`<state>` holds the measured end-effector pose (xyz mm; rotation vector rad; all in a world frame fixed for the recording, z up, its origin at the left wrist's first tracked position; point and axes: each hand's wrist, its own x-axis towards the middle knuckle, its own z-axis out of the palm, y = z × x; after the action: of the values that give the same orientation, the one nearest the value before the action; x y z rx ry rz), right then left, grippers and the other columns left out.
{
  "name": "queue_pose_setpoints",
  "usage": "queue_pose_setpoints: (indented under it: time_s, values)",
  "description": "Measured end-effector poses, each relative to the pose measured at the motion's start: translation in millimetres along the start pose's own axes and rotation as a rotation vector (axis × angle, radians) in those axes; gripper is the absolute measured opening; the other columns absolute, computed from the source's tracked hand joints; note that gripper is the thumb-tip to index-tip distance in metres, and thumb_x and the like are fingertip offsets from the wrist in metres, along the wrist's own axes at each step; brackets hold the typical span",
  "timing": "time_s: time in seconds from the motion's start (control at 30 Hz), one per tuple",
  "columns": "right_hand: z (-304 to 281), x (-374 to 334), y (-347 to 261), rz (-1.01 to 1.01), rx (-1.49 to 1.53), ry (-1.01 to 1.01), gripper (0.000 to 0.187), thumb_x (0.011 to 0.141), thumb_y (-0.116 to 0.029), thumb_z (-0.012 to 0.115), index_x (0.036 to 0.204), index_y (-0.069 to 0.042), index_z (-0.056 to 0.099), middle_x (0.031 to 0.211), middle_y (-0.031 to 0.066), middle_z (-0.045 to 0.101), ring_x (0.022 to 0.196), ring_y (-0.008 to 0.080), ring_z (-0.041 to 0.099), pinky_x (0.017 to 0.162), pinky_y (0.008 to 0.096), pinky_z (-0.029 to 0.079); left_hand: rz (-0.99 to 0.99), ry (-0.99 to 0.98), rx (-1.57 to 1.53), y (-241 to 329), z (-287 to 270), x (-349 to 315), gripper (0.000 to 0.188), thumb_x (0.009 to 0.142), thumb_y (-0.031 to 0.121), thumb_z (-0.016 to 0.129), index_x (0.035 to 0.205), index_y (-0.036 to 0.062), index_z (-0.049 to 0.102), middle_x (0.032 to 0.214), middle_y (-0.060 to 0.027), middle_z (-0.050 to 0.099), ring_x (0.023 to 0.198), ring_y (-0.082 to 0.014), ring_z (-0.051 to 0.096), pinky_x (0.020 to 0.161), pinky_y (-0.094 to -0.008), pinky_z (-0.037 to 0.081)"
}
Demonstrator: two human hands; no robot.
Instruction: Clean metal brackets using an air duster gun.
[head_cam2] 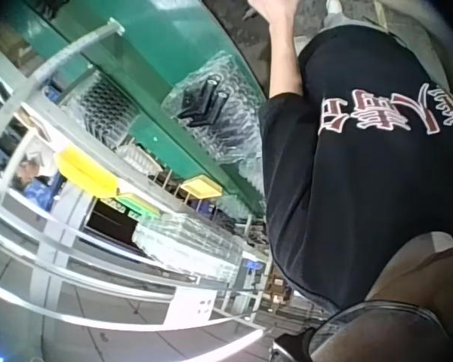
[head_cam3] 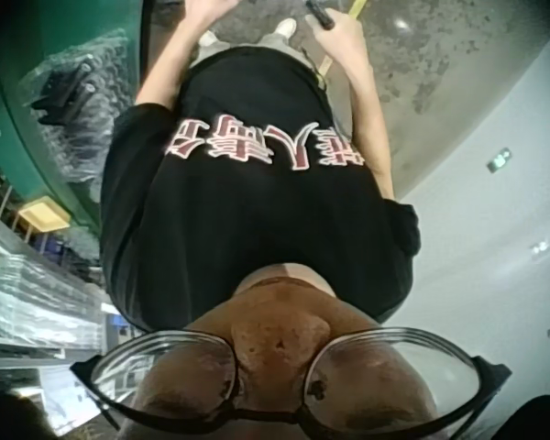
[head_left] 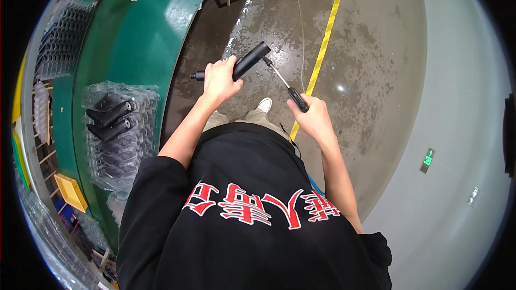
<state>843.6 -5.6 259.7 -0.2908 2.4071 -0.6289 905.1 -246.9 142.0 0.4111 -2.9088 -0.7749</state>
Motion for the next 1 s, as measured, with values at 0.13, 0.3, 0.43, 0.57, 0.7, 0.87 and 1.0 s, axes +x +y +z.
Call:
queue_pose_setpoints:
  time_s: [0.13, 0.3, 0.43, 0.57, 0.7, 0.87, 1.0]
  values:
    - [-2, 2, 3, -0.026, 0.044, 0.053, 0.023, 0.086, -0.023, 0.064, 0.079, -0.001, 0.061, 0.064, 0.0122, 0.06, 0.056, 0.0279, 0.053, 0.057, 0.0387, 0.043, -0.068, -0.061, -0.009, 1, -5, 2, 0.039, 0.066, 0.016, 0.066, 0.101, 0.0053, 0.052, 0.082, -0.0138, 0.065, 0.081, -0.0322, 0.061, 0.082, -0.0381, 0.043]
    - [-14, 11, 9, 0.047, 0.038, 0.008, 0.019, 0.088, -0.021, 0.065, 0.087, -0.002, 0.065, 0.072, 0.0102, 0.065, 0.063, 0.0235, 0.057, 0.062, 0.035, 0.046, -0.046, -0.035, -0.027, 6, -1, 3, 0.037, 0.065, 0.016, 0.066, 0.098, 0.0053, 0.053, 0.082, -0.0136, 0.066, 0.079, -0.0337, 0.061, 0.079, -0.0385, 0.044]
    - [-12, 40, 39, -0.129, 0.549, 0.147, 0.018, 0.088, -0.017, 0.067, 0.097, -0.002, 0.067, 0.084, 0.0082, 0.068, 0.07, 0.0207, 0.059, 0.068, 0.0321, 0.048, 0.085, -0.247, -0.236, 40, -17, 9, 0.026, 0.065, 0.016, 0.064, 0.087, 0.0064, 0.057, 0.068, -0.0106, 0.06, 0.062, -0.0324, 0.056, 0.061, -0.0347, 0.045]
    - [-25, 48, 36, -0.326, 1.018, 0.046, 0.024, 0.087, -0.015, 0.07, 0.108, -0.003, 0.066, 0.096, 0.0078, 0.069, 0.081, 0.0195, 0.061, 0.076, 0.0303, 0.049, -0.059, -0.624, -0.785, 91, -19, 12, 0.015, 0.067, 0.011, 0.061, 0.078, 0.0072, 0.052, 0.065, -0.005, 0.053, 0.056, -0.0192, 0.049, 0.055, -0.0285, 0.041]
    - [-39, 51, 32, -0.487, 1.354, -0.121, 0.033, 0.086, -0.012, 0.072, 0.117, -0.004, 0.064, 0.106, 0.0088, 0.069, 0.091, 0.02, 0.062, 0.082, 0.0299, 0.049, -0.182, -1.029, -1.501, 113, -10, 19, 0.014, 0.068, 0.012, 0.063, 0.077, 0.0074, 0.053, 0.065, -0.0035, 0.054, 0.052, -0.0172, 0.049, 0.053, -0.0267, 0.04]
    - [-42, 62, 37, -0.488, 1.445, -0.105, 0.04, 0.085, -0.009, 0.073, 0.122, -0.005, 0.06, 0.112, 0.0122, 0.067, 0.101, 0.0225, 0.062, 0.088, 0.0318, 0.048, -0.083, -0.853, -1.216, 133, 0, 31, 0.013, 0.069, 0.013, 0.064, 0.076, 0.0064, 0.055, 0.065, -0.003, 0.056, 0.051, -0.016, 0.05, 0.053, -0.027, 0.043]
    - [-39, 71, 41, -0.205, 1.302, 0.082, 0.044, 0.084, -0.008, 0.073, 0.126, -0.004, 0.057, 0.115, 0.015, 0.066, 0.106, 0.0239, 0.061, 0.092, 0.0336, 0.047, 0.073, -0.142, -0.07, 148, -10, 37, 0.01, 0.07, 0.011, 0.063, 0.075, 0.0078, 0.055, 0.064, -0.0027, 0.056, 0.053, -0.0128, 0.051, 0.053, -0.0252, 0.042]
